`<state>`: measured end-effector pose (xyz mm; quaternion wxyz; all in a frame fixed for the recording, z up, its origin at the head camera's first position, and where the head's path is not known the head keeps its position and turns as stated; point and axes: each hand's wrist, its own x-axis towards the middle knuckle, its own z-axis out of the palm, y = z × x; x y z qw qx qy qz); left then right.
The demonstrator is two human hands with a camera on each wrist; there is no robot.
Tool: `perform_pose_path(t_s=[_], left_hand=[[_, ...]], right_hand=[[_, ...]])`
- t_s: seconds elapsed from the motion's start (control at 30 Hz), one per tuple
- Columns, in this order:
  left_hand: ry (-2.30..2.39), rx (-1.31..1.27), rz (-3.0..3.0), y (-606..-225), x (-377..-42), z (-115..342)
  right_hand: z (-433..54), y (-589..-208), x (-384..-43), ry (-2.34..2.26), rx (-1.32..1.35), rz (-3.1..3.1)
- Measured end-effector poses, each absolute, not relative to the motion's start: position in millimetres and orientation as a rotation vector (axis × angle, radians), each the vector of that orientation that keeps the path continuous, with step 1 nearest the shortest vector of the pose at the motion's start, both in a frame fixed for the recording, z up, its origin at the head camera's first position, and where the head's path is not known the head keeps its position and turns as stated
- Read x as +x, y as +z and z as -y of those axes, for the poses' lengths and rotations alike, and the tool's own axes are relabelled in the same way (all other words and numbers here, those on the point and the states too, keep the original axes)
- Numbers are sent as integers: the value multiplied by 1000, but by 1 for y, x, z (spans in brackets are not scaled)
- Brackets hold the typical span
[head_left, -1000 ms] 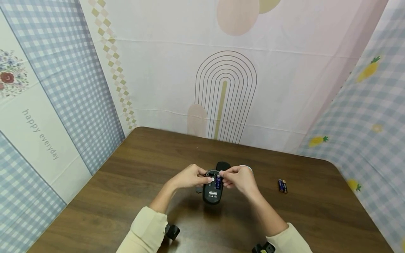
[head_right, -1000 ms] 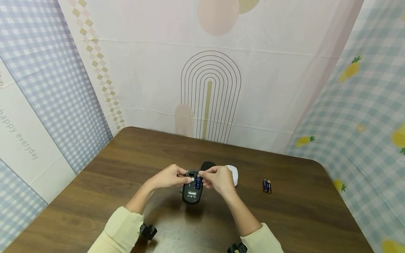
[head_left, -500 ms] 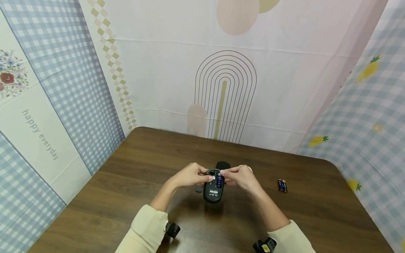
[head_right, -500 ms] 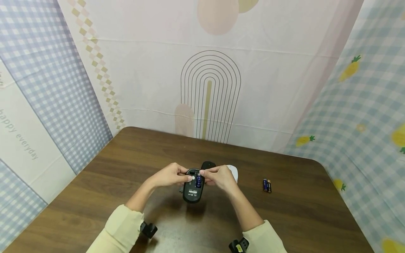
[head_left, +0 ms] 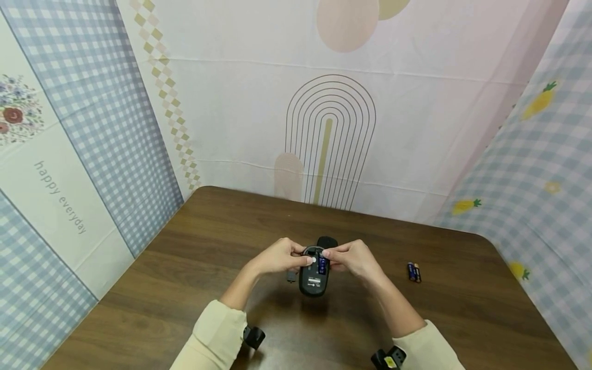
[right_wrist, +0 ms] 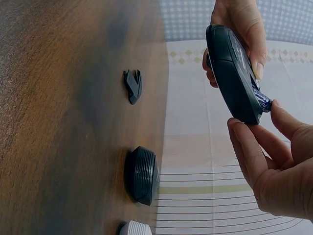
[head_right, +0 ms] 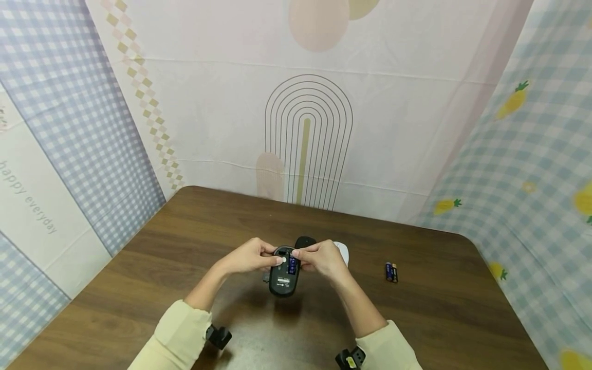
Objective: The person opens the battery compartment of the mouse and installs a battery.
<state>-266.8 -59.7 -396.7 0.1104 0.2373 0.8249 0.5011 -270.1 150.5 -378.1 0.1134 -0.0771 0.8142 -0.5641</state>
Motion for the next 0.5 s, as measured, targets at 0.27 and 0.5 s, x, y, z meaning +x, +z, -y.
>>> perform_pose_path(t_s=[0.27, 0.5], left_hand=[[1470, 680, -2408, -392, -265, 57], [1470, 696, -2402, -396, -270, 57]], right_hand=[[-151, -378, -269, -1630, -193, -2412], [-150, -376, -267, -1680, -171, -2377]])
